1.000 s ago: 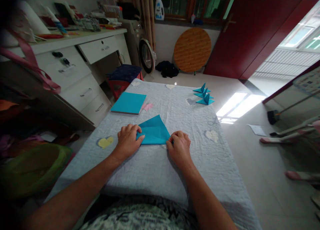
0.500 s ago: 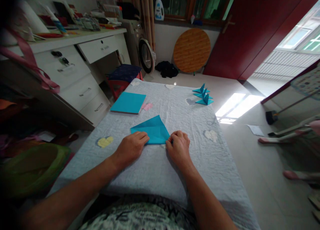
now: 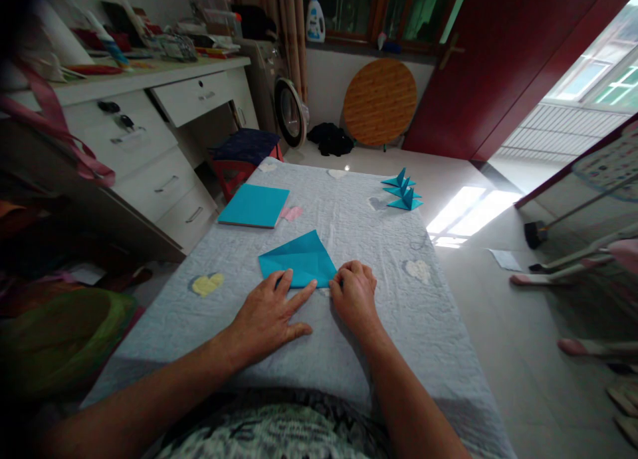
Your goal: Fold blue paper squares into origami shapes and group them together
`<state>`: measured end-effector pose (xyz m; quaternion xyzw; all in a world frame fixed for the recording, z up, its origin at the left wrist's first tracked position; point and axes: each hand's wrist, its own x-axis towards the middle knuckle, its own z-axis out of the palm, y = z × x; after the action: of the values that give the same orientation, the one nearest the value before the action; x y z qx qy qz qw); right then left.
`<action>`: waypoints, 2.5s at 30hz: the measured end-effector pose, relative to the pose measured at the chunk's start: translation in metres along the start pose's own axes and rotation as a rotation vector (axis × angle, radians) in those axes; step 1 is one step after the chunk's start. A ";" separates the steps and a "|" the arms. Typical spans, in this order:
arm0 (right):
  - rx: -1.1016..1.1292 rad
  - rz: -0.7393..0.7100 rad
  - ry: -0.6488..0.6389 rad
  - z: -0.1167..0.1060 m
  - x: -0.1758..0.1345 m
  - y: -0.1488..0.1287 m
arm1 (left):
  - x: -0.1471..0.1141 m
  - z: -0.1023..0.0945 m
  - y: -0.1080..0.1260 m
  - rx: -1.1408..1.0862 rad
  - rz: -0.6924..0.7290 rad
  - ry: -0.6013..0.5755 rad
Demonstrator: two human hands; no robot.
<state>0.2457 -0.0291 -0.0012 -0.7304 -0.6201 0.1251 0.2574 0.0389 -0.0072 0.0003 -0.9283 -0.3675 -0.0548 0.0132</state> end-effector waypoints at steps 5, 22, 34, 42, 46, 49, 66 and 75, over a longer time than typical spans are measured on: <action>-0.023 0.017 0.002 0.001 0.000 -0.002 | -0.001 0.002 0.000 -0.005 -0.016 0.016; -0.056 0.007 0.015 0.001 -0.002 -0.002 | -0.003 0.004 -0.003 -0.038 -0.002 -0.019; -0.075 0.032 0.011 0.000 -0.002 -0.005 | -0.003 0.005 -0.004 -0.056 -0.012 -0.016; -0.008 -0.016 -0.040 -0.006 -0.004 -0.002 | -0.003 0.007 -0.005 -0.061 -0.011 -0.013; 0.001 -0.055 -0.054 -0.006 -0.004 -0.002 | -0.003 0.004 -0.004 -0.052 0.000 -0.020; -0.024 -0.067 -0.100 -0.008 0.000 -0.003 | 0.000 0.002 -0.003 -0.047 0.042 -0.014; -0.162 -0.055 -0.337 -0.022 0.027 -0.010 | 0.003 0.008 -0.005 -0.163 0.171 -0.116; -0.225 -0.053 -0.319 -0.016 0.032 -0.009 | 0.002 0.009 -0.006 -0.189 0.168 -0.100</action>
<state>0.2526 -0.0011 0.0217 -0.7088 -0.6822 0.1623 0.0761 0.0375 -0.0009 -0.0088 -0.9544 -0.2821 -0.0417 -0.0880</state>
